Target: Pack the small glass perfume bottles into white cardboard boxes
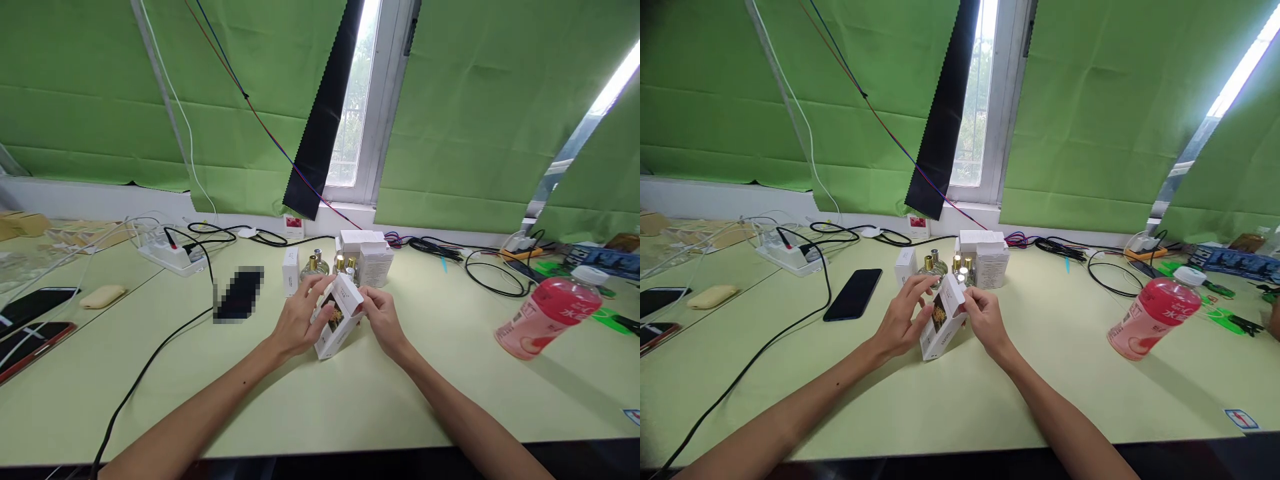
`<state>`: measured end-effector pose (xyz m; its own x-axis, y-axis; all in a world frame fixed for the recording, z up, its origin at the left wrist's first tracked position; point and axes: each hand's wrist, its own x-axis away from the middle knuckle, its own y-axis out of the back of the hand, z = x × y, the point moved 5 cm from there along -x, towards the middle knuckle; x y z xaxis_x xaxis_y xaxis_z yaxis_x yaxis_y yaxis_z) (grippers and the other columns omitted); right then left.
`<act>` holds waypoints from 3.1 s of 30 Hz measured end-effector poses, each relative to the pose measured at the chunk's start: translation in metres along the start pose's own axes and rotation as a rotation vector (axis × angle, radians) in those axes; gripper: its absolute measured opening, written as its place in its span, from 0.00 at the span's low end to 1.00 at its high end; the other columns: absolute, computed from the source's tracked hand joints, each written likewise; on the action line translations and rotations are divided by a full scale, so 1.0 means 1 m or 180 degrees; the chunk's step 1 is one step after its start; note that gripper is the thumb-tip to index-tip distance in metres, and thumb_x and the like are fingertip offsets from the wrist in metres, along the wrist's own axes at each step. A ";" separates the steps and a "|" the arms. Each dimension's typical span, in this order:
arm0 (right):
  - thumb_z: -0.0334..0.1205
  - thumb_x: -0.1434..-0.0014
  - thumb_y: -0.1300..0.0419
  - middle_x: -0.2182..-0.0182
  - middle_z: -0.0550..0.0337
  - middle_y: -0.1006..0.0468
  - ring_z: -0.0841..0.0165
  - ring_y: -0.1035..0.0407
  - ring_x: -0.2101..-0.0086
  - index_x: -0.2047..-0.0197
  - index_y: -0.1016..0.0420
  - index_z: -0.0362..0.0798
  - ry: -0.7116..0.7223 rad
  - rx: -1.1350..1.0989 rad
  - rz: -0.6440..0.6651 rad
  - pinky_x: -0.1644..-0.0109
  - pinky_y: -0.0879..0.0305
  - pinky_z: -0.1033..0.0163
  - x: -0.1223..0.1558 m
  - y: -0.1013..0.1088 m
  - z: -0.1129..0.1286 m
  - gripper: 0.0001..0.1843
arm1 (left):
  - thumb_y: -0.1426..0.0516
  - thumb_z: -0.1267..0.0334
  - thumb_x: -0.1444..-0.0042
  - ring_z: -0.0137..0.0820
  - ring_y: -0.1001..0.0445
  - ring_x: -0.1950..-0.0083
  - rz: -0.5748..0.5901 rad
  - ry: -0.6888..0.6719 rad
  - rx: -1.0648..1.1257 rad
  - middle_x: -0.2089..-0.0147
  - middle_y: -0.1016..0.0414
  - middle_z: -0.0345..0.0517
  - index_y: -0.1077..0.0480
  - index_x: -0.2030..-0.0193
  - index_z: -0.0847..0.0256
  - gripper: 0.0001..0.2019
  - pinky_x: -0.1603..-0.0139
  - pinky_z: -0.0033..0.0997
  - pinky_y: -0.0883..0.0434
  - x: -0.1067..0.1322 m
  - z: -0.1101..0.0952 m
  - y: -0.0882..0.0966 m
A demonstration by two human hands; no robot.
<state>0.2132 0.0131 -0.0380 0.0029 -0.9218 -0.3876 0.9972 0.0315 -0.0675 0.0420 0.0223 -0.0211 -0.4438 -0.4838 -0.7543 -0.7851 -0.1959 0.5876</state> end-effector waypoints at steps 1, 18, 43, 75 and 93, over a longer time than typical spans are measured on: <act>0.50 0.40 0.40 0.78 0.63 0.33 0.71 0.38 0.76 0.78 0.33 0.47 -0.0015 -0.0015 0.0006 0.76 0.36 0.66 0.000 0.000 -0.001 0.20 | 0.55 0.57 0.29 0.35 0.26 0.51 -0.0001 0.0043 0.0003 0.41 0.32 0.55 0.42 0.32 0.54 0.21 0.59 0.32 0.24 0.000 0.001 0.000; 0.40 0.51 0.37 0.78 0.65 0.31 0.72 0.39 0.75 0.78 0.34 0.47 -0.0293 -0.0112 0.0243 0.74 0.41 0.68 -0.002 -0.002 -0.004 0.10 | 0.58 0.58 0.27 0.35 0.25 0.49 0.0216 0.0490 0.0169 0.43 0.28 0.51 0.42 0.33 0.56 0.19 0.50 0.35 0.26 0.000 0.010 -0.004; 0.39 0.50 0.34 0.66 0.60 0.21 0.65 0.26 0.63 0.65 0.22 0.48 -0.0407 -0.0338 0.0443 0.57 0.26 0.61 -0.005 -0.008 -0.006 0.08 | 0.60 0.57 0.26 0.36 0.27 0.42 0.0214 0.0869 0.0212 0.41 0.28 0.50 0.40 0.34 0.56 0.20 0.42 0.36 0.30 -0.001 0.016 0.001; 0.48 0.40 0.37 0.67 0.59 0.26 0.66 0.31 0.66 0.62 0.20 0.48 -0.0156 -0.0055 0.0679 0.59 0.26 0.60 -0.003 -0.012 -0.008 0.13 | 0.61 0.54 0.26 0.38 0.30 0.39 0.0633 0.0655 0.0396 0.35 0.33 0.51 0.41 0.29 0.53 0.24 0.41 0.37 0.29 -0.003 0.012 0.003; 0.36 0.40 0.43 0.70 0.62 0.27 0.69 0.36 0.68 0.63 0.24 0.46 0.0039 0.0430 0.1017 0.65 0.37 0.65 0.001 -0.020 -0.006 0.07 | 0.38 0.46 0.49 0.42 0.25 0.53 0.1315 0.0588 -0.0535 0.33 0.41 0.53 0.46 0.30 0.46 0.40 0.58 0.41 0.27 -0.001 -0.005 -0.001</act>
<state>0.1932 0.0138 -0.0430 0.3165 -0.8690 -0.3804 0.9469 0.2656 0.1811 0.0449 0.0188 -0.0193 -0.6077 -0.6907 -0.3919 -0.4716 -0.0831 0.8779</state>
